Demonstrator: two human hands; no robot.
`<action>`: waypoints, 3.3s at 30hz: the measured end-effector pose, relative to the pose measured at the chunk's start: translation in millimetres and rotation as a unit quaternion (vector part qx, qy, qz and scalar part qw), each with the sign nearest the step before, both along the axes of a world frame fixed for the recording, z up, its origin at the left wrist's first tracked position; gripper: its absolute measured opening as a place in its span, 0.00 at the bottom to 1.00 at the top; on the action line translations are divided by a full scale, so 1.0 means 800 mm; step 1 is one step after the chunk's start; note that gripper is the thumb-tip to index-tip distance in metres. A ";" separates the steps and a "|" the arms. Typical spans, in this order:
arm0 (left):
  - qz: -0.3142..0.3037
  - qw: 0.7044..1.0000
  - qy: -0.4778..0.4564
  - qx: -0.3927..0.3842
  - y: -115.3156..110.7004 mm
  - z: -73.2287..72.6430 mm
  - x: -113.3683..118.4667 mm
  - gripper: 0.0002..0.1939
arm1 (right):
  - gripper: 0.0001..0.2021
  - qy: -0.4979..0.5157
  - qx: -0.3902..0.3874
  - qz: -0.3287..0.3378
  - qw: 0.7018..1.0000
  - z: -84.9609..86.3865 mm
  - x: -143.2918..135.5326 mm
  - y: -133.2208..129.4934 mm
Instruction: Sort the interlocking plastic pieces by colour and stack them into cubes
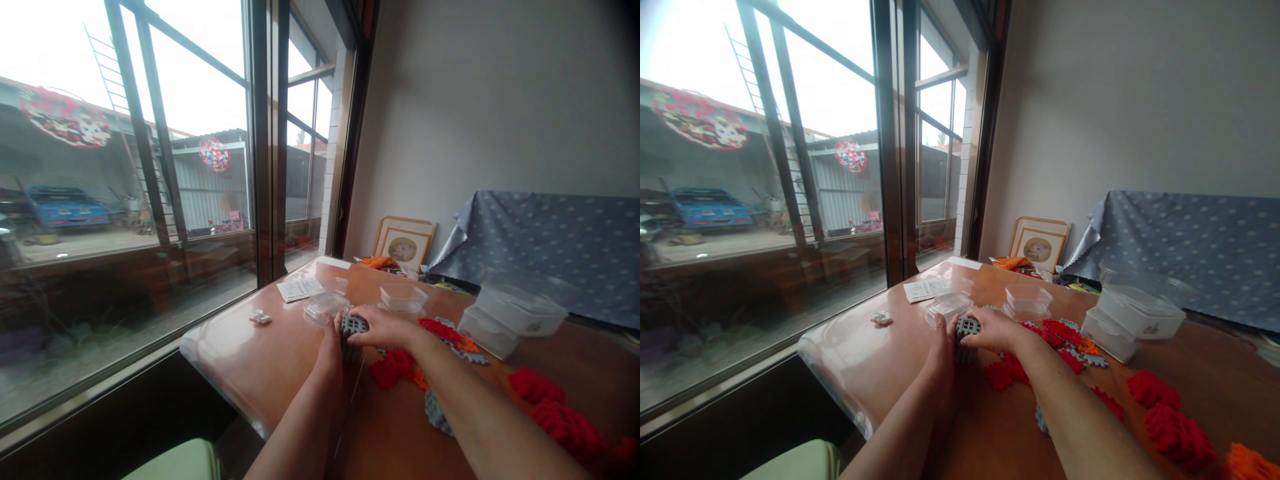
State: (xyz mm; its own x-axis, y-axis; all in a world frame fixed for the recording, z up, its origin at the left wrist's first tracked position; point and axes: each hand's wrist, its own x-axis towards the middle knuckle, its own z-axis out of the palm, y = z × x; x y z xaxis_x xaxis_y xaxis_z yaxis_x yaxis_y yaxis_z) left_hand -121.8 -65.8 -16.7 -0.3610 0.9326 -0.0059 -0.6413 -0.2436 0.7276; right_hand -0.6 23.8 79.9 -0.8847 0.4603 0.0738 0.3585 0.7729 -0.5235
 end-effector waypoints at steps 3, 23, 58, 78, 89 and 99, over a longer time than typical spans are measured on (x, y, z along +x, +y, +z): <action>0.003 1.000 0.008 -0.013 -0.002 0.004 0.001 0.46 | 0.34 0.006 0.003 -0.016 1.000 0.002 0.005 0.001; 0.055 0.997 0.028 -0.051 -0.010 0.004 0.003 0.46 | 0.38 0.068 -0.066 -0.206 0.974 -0.023 0.199 -0.048; 0.080 0.994 0.071 -0.027 -0.007 -0.007 0.001 0.41 | 0.44 -0.111 0.032 -0.154 0.981 -0.084 0.229 -0.062; 0.096 0.991 0.072 -0.059 -0.011 0.007 0.005 0.42 | 0.25 -0.089 0.062 -0.178 0.978 -0.079 0.214 -0.079; 0.088 0.991 0.072 -0.076 -0.010 0.007 0.004 0.45 | 0.21 -0.051 0.057 -0.181 0.981 -0.060 0.207 -0.074; 0.067 0.996 0.038 -0.052 -0.019 0.019 0.011 0.39 | 0.21 -0.003 0.074 -0.106 0.992 0.021 0.113 -0.043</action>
